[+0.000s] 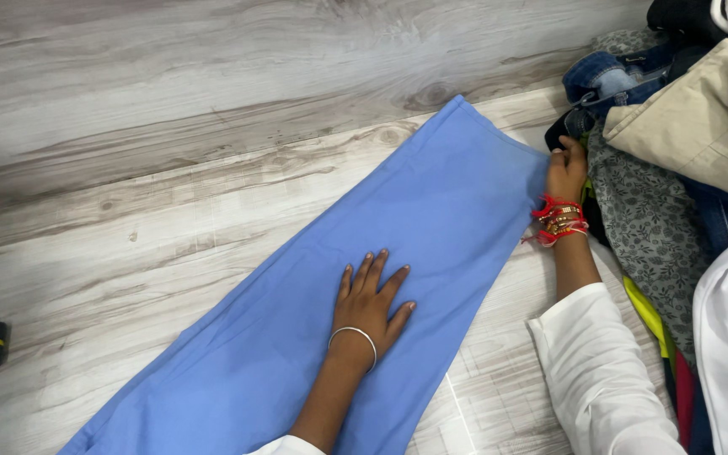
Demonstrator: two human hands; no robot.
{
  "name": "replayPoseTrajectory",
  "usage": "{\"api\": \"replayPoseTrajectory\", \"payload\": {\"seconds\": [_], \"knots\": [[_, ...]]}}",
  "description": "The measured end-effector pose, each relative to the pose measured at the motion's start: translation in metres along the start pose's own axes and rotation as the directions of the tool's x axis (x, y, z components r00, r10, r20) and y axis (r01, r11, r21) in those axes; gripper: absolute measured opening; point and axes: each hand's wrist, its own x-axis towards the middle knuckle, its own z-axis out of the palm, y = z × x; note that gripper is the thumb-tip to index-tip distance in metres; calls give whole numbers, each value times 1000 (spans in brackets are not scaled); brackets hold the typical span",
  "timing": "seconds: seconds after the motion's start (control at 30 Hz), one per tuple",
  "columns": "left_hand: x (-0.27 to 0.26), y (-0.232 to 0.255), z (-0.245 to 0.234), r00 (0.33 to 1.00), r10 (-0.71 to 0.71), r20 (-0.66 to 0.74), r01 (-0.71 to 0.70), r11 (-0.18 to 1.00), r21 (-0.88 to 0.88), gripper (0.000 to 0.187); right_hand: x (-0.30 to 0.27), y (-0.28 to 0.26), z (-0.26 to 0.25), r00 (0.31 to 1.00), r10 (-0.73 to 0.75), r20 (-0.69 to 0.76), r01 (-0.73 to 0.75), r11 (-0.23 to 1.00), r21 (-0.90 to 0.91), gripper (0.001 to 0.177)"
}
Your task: The person folds black pants and blue pants on a light-colored surface and places them into an open suitcase.
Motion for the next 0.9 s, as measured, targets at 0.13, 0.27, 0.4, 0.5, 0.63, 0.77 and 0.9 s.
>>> {"api": "replayPoseTrajectory", "payload": {"seconds": [0.13,0.27,0.4,0.5,0.63,0.77,0.9], "knots": [[-1,0,1,1000,4,-7,-4,1000,-4,56,-7,2,3,782,-570,251,604,594,-531,47],[-1,-1,2,1000,-2,-1,2,1000,-13,57,-5,-13,1,892,-314,325,447,718,-533,47],[-2,-3,4,1000,10,-24,-10,1000,-7,57,-19,-67,-7,959,33,282,119,854,-506,38],[-2,-4,7,1000,11,-22,-11,1000,-5,57,-41,-133,-8,959,-127,252,244,819,-519,27],[-6,-5,8,999,16,-49,-17,999,-29,57,-101,-225,-5,794,-415,444,588,708,-391,30],[-5,-4,7,996,34,-81,-36,999,-23,55,-182,-302,-14,473,-402,784,765,629,-139,34],[-5,-4,9,1000,-13,4,12,999,49,57,-195,-338,-19,13,14,1000,458,889,-19,49]]}}
